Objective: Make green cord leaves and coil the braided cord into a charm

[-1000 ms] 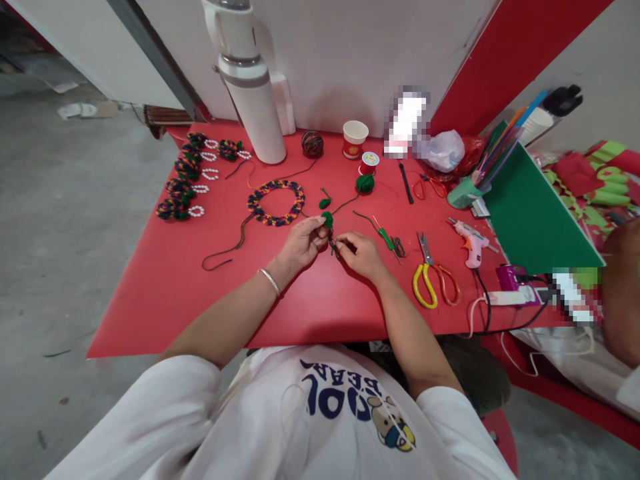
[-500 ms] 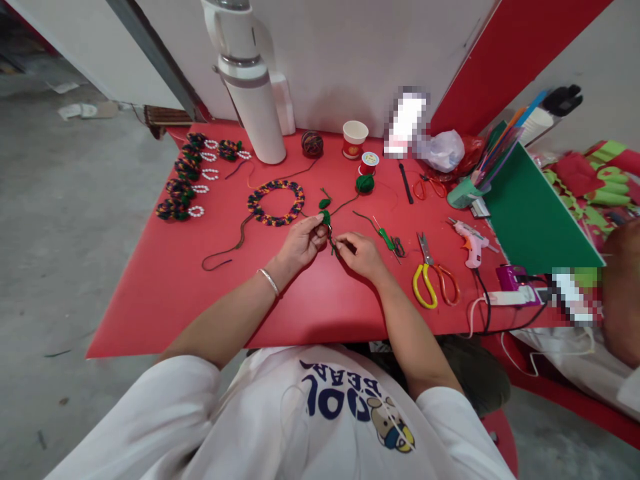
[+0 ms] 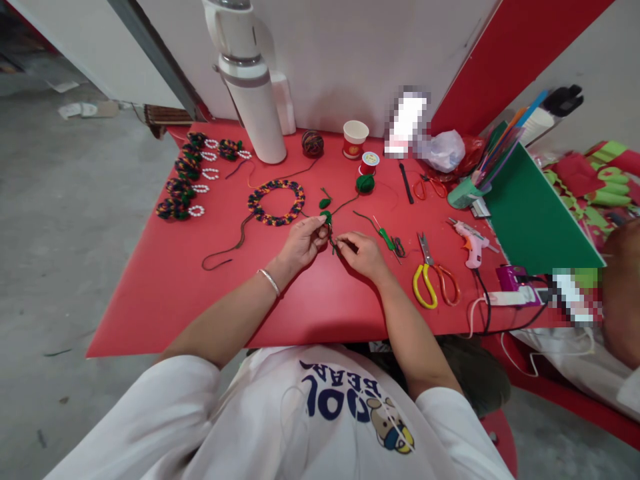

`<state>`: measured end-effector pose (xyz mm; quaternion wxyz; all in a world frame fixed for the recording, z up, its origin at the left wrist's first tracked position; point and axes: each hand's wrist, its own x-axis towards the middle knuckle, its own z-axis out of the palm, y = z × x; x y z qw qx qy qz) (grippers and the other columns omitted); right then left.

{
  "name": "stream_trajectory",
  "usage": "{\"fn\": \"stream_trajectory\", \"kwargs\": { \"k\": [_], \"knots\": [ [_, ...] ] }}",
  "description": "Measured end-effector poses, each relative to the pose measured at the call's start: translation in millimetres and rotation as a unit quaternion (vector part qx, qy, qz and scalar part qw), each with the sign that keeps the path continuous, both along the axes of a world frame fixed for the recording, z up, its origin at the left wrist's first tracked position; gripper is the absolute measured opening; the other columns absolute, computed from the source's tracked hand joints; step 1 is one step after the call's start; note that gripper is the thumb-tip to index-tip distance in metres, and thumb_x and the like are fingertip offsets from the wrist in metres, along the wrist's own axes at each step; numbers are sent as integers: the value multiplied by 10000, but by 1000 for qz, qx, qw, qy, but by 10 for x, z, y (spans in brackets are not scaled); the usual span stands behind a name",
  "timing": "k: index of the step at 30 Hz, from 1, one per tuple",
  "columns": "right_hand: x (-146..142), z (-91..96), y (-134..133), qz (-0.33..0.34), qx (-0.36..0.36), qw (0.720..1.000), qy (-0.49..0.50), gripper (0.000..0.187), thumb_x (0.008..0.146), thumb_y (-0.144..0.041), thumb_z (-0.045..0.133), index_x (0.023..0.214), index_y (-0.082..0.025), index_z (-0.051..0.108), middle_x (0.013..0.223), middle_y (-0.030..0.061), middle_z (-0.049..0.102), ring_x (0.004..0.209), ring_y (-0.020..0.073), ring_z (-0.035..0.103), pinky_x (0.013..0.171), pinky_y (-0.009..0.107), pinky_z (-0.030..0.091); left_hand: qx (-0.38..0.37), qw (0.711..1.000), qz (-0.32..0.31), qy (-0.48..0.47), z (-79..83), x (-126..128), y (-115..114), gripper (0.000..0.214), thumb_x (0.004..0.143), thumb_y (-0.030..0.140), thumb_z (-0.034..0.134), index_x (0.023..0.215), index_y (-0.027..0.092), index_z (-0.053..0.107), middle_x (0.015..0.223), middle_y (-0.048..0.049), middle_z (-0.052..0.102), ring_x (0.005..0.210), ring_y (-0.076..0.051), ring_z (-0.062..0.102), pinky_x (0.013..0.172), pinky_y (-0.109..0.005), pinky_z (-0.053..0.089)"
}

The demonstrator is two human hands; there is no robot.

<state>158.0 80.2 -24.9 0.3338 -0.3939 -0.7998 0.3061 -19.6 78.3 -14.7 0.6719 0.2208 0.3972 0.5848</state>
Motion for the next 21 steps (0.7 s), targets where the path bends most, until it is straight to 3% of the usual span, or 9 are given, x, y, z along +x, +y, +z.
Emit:
{"fn": "stream_trajectory", "kwargs": {
  "k": [7, 21],
  "knots": [
    [10, 8, 1, -2, 3, 1000, -2, 163, 979, -247, 593, 1014, -221, 750, 997, 80, 789, 936, 213, 721, 893, 349, 548, 24, 1000, -2, 13, 12, 8, -25, 336, 640, 261, 853, 625, 165, 531, 536, 49, 482, 452, -46, 414, 425, -173, 255],
    [11, -25, 18, -11, 11, 1000, -5, 158, 981, -251, 588, 1000, -230, 743, 986, 74, 788, 935, 218, 720, 885, 351, 547, 22, 1000, -7, 19, -15, 9, -31, 315, 628, 273, 866, 657, 160, 573, 537, 45, 498, 453, -49, 424, 426, -174, 263]
  ]
}}
